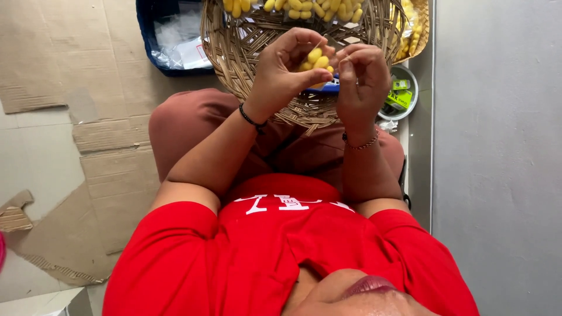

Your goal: The person is sitting on the floor and using a stapler to join small yellow packets together within a woven basket.

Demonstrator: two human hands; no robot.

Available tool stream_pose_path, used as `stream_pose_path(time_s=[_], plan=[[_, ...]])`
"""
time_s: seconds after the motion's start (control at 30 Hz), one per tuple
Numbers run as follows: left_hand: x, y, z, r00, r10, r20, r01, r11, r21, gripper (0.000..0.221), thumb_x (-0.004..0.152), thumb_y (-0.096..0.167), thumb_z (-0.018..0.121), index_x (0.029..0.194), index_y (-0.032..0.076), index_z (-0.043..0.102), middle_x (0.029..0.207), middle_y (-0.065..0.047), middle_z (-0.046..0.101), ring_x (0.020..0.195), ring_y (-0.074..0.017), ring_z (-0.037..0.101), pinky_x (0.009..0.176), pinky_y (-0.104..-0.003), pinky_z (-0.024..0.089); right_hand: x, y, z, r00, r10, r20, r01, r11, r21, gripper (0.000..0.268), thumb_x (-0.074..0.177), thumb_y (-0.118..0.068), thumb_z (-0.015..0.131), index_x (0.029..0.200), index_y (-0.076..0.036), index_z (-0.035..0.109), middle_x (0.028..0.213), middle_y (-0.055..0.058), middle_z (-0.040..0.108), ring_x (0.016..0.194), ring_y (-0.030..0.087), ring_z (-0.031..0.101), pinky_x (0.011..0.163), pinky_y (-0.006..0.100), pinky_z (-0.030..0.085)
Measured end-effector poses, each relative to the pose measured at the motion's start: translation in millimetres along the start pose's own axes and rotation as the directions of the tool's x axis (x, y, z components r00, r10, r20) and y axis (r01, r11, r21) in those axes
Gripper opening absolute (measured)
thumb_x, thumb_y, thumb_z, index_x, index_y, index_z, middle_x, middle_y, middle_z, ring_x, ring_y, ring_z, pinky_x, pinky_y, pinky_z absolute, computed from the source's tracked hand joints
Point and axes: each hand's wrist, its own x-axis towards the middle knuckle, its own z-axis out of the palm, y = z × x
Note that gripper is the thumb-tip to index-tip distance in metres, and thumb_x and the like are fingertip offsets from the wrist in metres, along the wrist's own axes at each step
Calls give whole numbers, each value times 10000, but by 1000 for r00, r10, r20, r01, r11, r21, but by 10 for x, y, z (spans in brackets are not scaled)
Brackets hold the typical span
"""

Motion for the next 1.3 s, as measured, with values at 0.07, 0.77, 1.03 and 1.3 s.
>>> stream_pose_path(time_s=[0.07, 0.77, 1.03, 1.3], plan=[[12, 3, -4, 1000, -5, 10, 5, 1000, -10, 423, 854, 37, 882, 1179, 74, 614, 1152, -110, 728, 1044, -143, 713, 925, -265, 638, 9, 18, -40, 1000, -7, 19, 7, 1000, -7, 80, 990, 37, 538, 944, -25, 515, 949, 173, 636, 791, 245, 646, 736, 347, 559], [-8, 18, 26, 996, 84, -26, -84, 996, 25, 251, 929, 83, 810, 1137, 48, 674, 1041, -63, 713, 928, -136, 723, 838, -229, 631, -1, 21, -99, 995, 17, 94, -28, 992, 120, 87, 1064, -44, 569, 992, -7, 540, 1014, 188, 621, 848, 241, 661, 768, 324, 575], [-39, 81, 66, 995, 99, -27, -96, 991, 93, 179, 958, 27, 759, 1103, 61, 659, 1048, -52, 678, 931, -135, 709, 825, -237, 648, -34, 58, -115, 978, 112, 178, -155, 956, 250, 246, 1073, -264, 590, 1153, -34, 559, 1108, 130, 598, 909, 192, 634, 804, 288, 541], [-62, 114, 110, 998, 58, -20, -57, 998, 35, 150, 949, 60, 763, 1058, 52, 660, 1053, -84, 701, 898, -156, 719, 816, -244, 647, -29, 26, -105, 993, 44, 110, -59, 990, 131, 94, 1055, -71, 619, 1004, -2, 583, 1023, 173, 623, 945, 251, 637, 780, 303, 535]])
